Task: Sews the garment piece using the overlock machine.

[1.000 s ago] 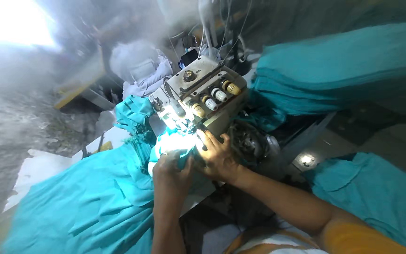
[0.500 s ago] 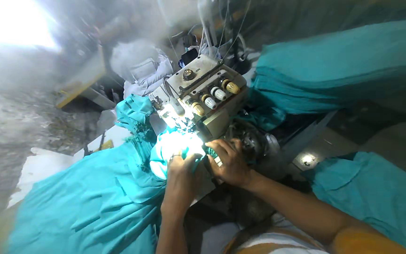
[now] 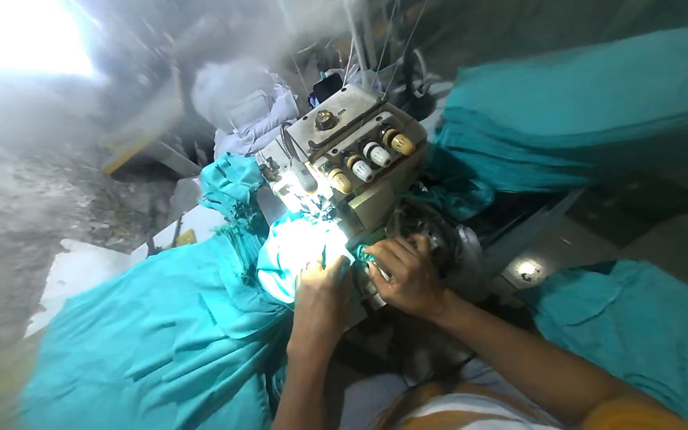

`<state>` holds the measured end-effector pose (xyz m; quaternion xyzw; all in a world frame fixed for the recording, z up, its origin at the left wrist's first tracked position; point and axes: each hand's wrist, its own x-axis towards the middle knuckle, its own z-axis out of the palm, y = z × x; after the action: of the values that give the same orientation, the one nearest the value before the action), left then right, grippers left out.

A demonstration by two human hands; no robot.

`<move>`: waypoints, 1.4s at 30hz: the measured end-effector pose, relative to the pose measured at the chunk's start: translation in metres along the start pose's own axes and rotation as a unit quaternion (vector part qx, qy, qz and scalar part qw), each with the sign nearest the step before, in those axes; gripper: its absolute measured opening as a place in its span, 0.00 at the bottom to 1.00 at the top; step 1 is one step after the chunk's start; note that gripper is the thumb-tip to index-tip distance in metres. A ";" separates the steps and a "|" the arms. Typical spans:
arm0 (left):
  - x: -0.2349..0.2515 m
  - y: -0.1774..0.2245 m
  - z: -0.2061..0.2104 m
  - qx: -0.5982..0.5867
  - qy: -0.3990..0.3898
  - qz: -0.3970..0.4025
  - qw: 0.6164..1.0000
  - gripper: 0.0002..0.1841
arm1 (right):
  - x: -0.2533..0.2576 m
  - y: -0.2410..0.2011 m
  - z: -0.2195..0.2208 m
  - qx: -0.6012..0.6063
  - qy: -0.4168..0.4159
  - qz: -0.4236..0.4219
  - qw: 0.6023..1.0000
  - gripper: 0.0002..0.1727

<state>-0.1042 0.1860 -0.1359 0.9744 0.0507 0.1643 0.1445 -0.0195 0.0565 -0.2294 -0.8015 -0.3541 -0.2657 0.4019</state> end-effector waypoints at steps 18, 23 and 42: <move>0.033 -0.030 -0.003 0.021 0.077 -0.013 0.997 0.07 | -0.005 -0.002 -0.006 0.007 -0.003 -0.018 1.000 0.14; 0.054 -0.048 -0.013 -0.072 0.056 -0.119 0.989 0.10 | -0.023 -0.018 -0.016 0.158 -0.070 -0.034 0.984 0.10; -0.031 -0.007 0.023 -0.321 0.267 -0.229 0.880 0.10 | -0.025 0.024 -0.069 -0.174 -0.233 -0.146 0.946 0.10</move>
<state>-0.1258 0.1826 -0.1682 0.7553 0.2536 0.3877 0.4636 -0.0260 -0.0196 -0.2215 -0.8382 -0.4989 -0.1852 0.1191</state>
